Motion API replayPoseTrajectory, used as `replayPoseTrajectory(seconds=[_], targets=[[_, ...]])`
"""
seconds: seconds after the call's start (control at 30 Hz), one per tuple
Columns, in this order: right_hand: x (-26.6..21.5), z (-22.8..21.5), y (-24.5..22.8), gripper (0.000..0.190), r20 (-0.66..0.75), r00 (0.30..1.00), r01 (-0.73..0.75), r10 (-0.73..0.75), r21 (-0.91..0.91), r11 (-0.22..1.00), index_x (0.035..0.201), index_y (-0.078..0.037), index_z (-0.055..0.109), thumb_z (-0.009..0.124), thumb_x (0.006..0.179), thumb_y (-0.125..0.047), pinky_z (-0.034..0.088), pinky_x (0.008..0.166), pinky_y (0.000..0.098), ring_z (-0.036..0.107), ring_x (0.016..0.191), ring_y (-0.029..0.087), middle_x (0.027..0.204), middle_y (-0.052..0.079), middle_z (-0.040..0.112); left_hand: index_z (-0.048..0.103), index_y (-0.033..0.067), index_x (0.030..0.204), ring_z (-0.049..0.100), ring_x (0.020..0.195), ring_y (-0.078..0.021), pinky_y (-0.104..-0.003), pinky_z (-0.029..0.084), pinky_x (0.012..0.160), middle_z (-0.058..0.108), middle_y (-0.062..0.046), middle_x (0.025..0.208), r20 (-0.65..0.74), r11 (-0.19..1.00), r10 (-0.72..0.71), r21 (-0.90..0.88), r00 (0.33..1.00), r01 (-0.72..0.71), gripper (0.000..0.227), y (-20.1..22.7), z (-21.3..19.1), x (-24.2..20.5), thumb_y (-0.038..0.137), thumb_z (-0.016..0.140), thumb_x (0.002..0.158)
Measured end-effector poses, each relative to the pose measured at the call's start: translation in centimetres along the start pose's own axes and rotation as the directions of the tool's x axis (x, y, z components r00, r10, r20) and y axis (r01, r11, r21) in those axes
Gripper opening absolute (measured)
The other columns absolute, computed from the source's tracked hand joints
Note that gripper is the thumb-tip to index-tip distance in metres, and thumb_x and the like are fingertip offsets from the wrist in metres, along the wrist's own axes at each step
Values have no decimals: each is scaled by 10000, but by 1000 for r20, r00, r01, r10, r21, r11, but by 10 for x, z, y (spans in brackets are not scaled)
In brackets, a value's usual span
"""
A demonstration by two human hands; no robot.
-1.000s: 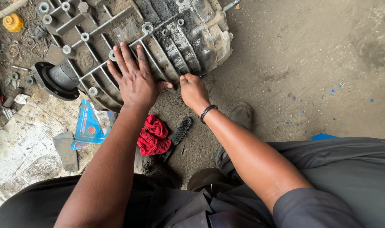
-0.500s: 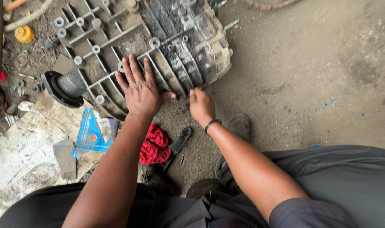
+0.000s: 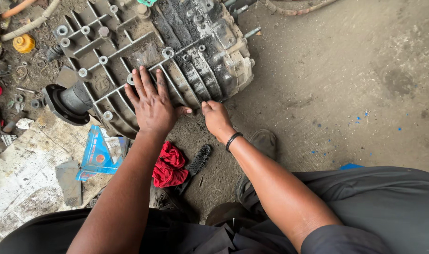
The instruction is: The person scrubs the surface of a large metal engine block using a small metal tool. They systematically scrape the cooling fins and flat surfaces to remove grime and residue.
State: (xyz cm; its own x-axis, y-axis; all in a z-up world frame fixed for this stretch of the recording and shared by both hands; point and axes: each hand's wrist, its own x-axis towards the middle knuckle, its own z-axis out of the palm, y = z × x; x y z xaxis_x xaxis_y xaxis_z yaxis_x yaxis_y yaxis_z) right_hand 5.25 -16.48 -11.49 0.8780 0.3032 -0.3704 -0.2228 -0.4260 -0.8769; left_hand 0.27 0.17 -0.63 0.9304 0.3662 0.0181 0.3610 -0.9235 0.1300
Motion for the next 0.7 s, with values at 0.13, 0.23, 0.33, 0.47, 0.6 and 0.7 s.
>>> replayPoseTrajectory(seconds=[0.13, 0.23, 0.33, 0.47, 0.6, 0.7], targets=[[-7, -4, 4, 394, 33, 997, -69, 74, -123, 990, 830, -4, 580, 528, 1053, -325, 431, 623, 426, 513, 631, 196, 668, 90, 548, 298, 45, 1607, 90, 1552, -447, -649, 75, 1210, 179, -311, 1654, -14, 1000, 3, 0, 1000, -3, 1381, 0, 0, -1, 752, 818, 541], [-3, -1, 5, 363, 18, 995, -100, 100, -38, 994, 851, -20, 619, 532, 1031, -323, 457, 639, 406, 551, 655, 165, 693, 62, 623, 302, 41, 1600, 92, 1548, -453, -656, 72, 1206, 169, -313, 1658, -9, 1000, 0, 0, 1000, 0, 1380, 0, -1, 0, 759, 817, 540], [7, -1, 18, 398, 54, 997, -58, 54, 77, 995, 857, 18, 585, 536, 1074, -312, 429, 633, 439, 471, 678, 180, 725, 80, 542, 303, 24, 1610, 102, 1550, -463, -661, 82, 1205, 175, -317, 1658, -38, 1000, 18, -7, 999, -18, 1375, -2, 6, 0, 753, 817, 564], [10, -1, 32, 328, 55, 998, 25, -21, -81, 996, 829, -8, 599, 535, 1028, -261, 439, 620, 400, 509, 616, 152, 649, 33, 565, 300, 27, 1600, 97, 1540, -465, -662, 83, 1198, 168, -321, 1644, -30, 1000, 15, -3, 999, -15, 1391, 0, 0, 1, 762, 818, 538], [13, 8, 29, 381, 101, 988, -139, 120, 213, 967, 799, -30, 586, 536, 1074, -289, 416, 624, 344, 404, 646, 95, 675, -43, 495, 302, 41, 1601, 98, 1544, -457, -657, 85, 1194, 167, -305, 1658, -16, 1000, -1, -10, 1000, 1, 1401, 0, 0, -1, 746, 826, 510], [9, -3, 23, 369, 155, 970, -216, 186, 212, 953, 803, -60, 565, 524, 1079, -301, 344, 565, 376, 352, 601, 131, 649, -30, 425, 300, 42, 1614, 111, 1552, -451, -644, 85, 1221, 172, -312, 1659, -32, 999, 1, -34, 999, -2, 1393, -2, 1, -2, 750, 823, 535]])
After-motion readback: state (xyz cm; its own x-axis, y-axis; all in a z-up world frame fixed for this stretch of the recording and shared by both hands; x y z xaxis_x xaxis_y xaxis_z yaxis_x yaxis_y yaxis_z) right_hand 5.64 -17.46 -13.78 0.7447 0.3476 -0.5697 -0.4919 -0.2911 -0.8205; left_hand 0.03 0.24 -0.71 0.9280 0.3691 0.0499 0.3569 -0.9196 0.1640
